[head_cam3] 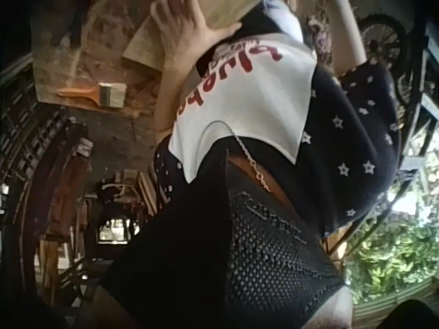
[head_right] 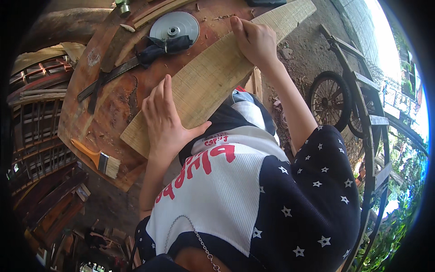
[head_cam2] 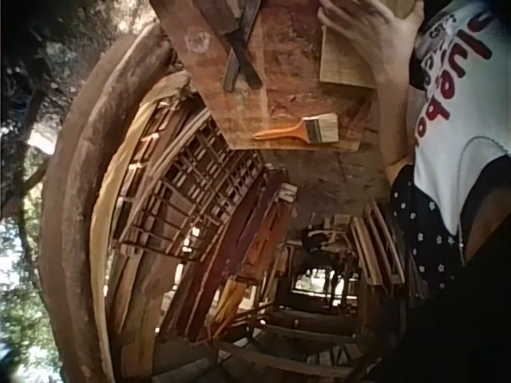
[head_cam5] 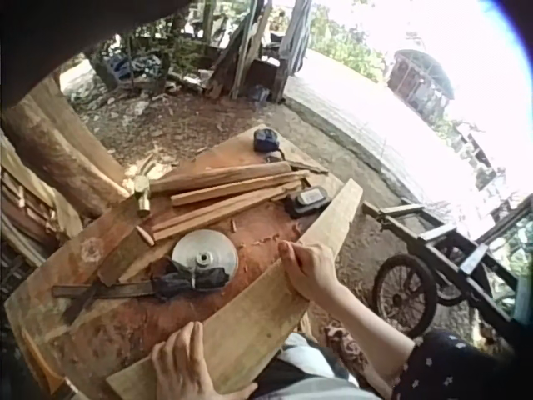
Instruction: Preparing a wooden plank by brushing it and then hammering a nail to secure it to a frame.
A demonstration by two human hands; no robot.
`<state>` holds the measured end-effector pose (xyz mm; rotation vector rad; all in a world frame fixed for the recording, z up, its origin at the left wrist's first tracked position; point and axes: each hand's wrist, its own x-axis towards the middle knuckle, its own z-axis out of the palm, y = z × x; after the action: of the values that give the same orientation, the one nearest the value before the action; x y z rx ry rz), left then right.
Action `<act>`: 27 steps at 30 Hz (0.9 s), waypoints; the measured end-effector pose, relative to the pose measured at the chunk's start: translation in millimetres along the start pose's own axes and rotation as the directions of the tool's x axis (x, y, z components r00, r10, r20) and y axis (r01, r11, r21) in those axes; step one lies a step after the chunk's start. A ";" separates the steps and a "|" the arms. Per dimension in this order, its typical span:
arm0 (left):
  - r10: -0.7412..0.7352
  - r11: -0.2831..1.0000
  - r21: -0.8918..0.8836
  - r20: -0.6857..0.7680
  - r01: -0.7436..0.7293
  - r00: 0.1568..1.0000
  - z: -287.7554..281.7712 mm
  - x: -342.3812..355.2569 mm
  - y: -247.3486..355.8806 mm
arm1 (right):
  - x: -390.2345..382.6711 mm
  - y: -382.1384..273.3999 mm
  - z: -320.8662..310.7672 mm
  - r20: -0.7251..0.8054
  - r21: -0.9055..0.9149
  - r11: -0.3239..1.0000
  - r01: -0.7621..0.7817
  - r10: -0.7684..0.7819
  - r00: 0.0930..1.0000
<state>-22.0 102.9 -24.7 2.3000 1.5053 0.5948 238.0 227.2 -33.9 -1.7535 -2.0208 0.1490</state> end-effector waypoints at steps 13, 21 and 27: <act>-0.001 0.994 0.109 0.034 -0.002 0.999 2.1 -7.4 10.0 | -9.9 12.5 3.8 -0.012 0.035 0.974 0.226 -0.226 0.974; -0.026 0.992 0.118 -0.055 0.032 0.998 11.2 -9.7 21.2 | -15.8 21.5 14.1 -0.172 0.152 0.949 0.278 -0.252 0.952; -0.092 0.994 -0.061 -0.074 0.088 0.993 17.2 -10.3 18.0 | -14.0 27.5 18.7 -0.169 0.218 0.927 0.305 -0.272 0.948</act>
<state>-2.8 85.6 -32.5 2.1762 1.5961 0.6990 256.6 222.7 -64.4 -1.2679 -2.0384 0.1685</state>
